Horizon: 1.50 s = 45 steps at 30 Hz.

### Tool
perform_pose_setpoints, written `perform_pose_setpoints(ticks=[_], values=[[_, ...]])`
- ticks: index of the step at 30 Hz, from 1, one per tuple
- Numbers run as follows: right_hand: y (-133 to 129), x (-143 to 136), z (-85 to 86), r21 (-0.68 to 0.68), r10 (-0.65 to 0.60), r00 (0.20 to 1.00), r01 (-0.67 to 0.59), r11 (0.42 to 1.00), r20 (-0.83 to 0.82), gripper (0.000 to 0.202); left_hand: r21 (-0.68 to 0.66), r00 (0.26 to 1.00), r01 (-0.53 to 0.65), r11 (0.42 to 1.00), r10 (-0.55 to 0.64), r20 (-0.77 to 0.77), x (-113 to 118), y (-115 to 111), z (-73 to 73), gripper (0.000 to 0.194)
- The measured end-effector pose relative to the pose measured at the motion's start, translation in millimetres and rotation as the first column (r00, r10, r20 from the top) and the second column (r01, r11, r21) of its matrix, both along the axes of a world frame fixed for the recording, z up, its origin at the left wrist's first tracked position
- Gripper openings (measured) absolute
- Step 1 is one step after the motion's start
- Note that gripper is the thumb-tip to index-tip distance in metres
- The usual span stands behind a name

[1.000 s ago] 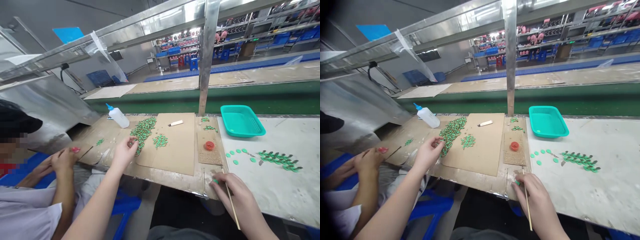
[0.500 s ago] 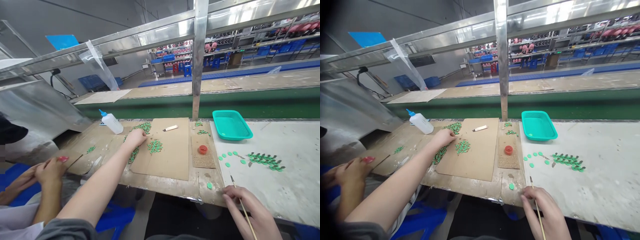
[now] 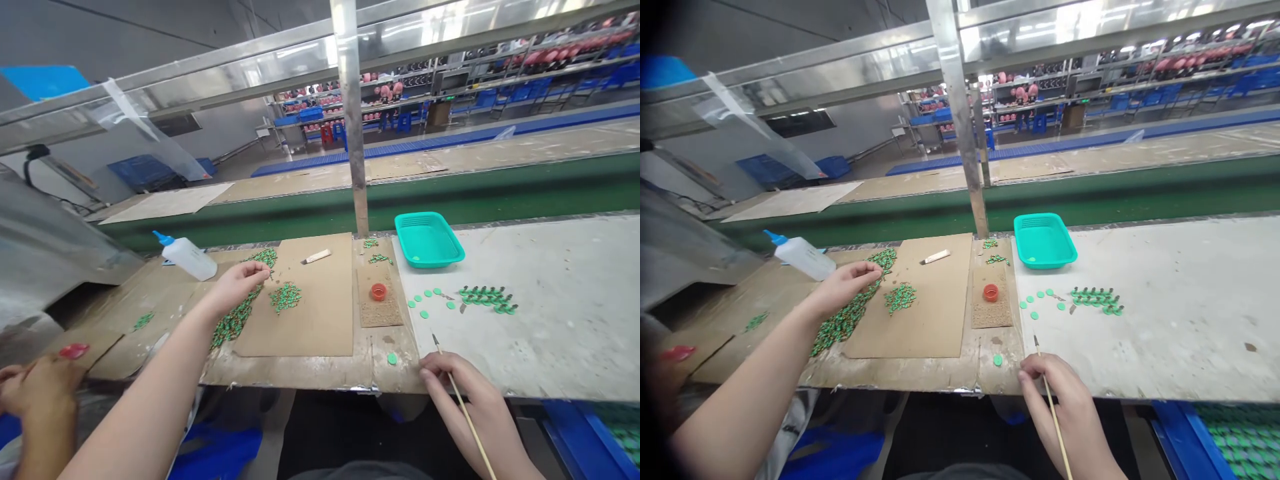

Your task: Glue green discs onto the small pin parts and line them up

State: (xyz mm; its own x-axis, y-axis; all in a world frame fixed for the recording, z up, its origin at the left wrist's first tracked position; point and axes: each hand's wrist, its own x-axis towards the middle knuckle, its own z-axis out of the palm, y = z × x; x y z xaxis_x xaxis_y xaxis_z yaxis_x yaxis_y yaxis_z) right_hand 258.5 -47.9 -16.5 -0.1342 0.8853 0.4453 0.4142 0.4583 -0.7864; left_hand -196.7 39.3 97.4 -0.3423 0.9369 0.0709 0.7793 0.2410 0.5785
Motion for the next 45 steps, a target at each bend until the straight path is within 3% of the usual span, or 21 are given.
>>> perform_pose_setpoints(ticks=[3, 5, 8, 10, 13, 18, 22, 25, 29, 31, 32, 34, 37, 39, 41, 45], values=[[-1.3, -16.4, 26.7, -0.105, 0.02, 0.988, -0.037, 0.994, -0.152, 0.017, 0.059, 0.948, 0.241, 0.969, -0.248, 0.198, 56.1, -33.5, -5.0, 0.055], [-0.7, -29.2, 47.4, -0.224, 0.105, 0.961, -0.164, 0.961, -0.255, 0.012, 0.127, 0.891, 0.337, 0.933, -0.36, 0.278, 101.6, -56.9, -13.0, 0.056], [1.4, -44.2, 71.9, -0.429, 0.153, 0.87, -0.376, 0.821, -0.469, 0.017, 0.305, 0.785, 0.409, 0.86, -0.502, 0.363, 159.3, -84.0, -22.0, 0.028], [1.0, -48.2, 79.7, -0.487, 0.115, 0.82, -0.439, 0.755, -0.561, 0.018, 0.373, 0.744, 0.414, 0.83, -0.545, 0.387, 184.0, -92.8, -25.4, 0.015], [-4.3, -45.3, 79.3, -0.525, 0.038, 0.803, -0.423, 0.739, -0.595, 0.019, 0.397, 0.708, 0.41, 0.821, -0.561, 0.429, 203.4, -98.0, -30.5, 0.011], [-21.2, -32.8, 62.2, -0.595, 0.0, 0.813, -0.426, 0.681, -0.582, 0.019, 0.395, 0.679, 0.398, 0.828, -0.556, 0.48, 219.8, -114.4, -47.1, 0.011], [-35.8, -28.1, 46.6, -0.641, -0.053, 0.792, -0.451, 0.621, -0.608, 0.02, 0.322, 0.641, 0.284, 0.903, -0.428, 0.637, 231.6, -129.6, -65.2, 0.007], [-41.5, -29.1, 39.5, -0.648, -0.1, 0.757, -0.474, 0.596, -0.646, 0.021, 0.232, 0.558, 0.226, 0.946, -0.322, 0.765, 236.6, -133.3, -77.9, 0.017], [-41.9, -33.8, 38.3, -0.624, -0.131, 0.713, -0.492, 0.607, -0.689, 0.025, 0.191, 0.432, 0.204, 0.96, -0.264, 0.863, 236.5, -131.1, -87.1, 0.017], [-40.5, -33.4, 37.6, -0.627, -0.115, 0.732, -0.478, 0.615, -0.672, 0.024, 0.2, 0.422, 0.225, 0.954, -0.281, 0.862, 232.0, -126.8, -87.3, 0.017], [-39.1, -31.4, 36.5, -0.619, -0.088, 0.756, -0.457, 0.639, -0.649, 0.021, 0.205, 0.441, 0.229, 0.952, -0.289, 0.85, 228.5, -123.3, -86.8, 0.018], [-33.9, -22.8, 32.9, -0.547, 0.029, 0.841, -0.376, 0.748, -0.539, 0.015, 0.211, 0.526, 0.23, 0.95, -0.304, 0.794, 219.8, -112.8, -86.0, 0.02], [-18.3, -2.0, 28.3, -0.283, 0.185, 0.967, -0.23, 0.931, -0.178, 0.043, 0.226, 0.714, 0.228, 0.947, -0.32, 0.623, 207.4, -91.8, -88.7, 0.02], [-4.7, 10.9, 28.3, -0.179, 0.19, 0.982, -0.189, 0.965, -0.011, 0.049, 0.248, 0.796, 0.284, 0.926, -0.371, 0.477, 203.5, -78.6, -93.5, 0.015], [8.1, 18.6, 30.2, -0.152, 0.168, 0.985, -0.159, 0.975, 0.047, 0.043, 0.27, 0.822, 0.378, 0.886, -0.455, 0.342, 203.3, -69.3, -99.4, 0.011], [23.7, 17.0, 30.7, -0.1, 0.109, 0.993, -0.113, 0.989, -0.046, 0.022, 0.29, 0.818, 0.481, 0.827, -0.543, 0.19, 207.3, -63.5, -107.8, 0.012]])
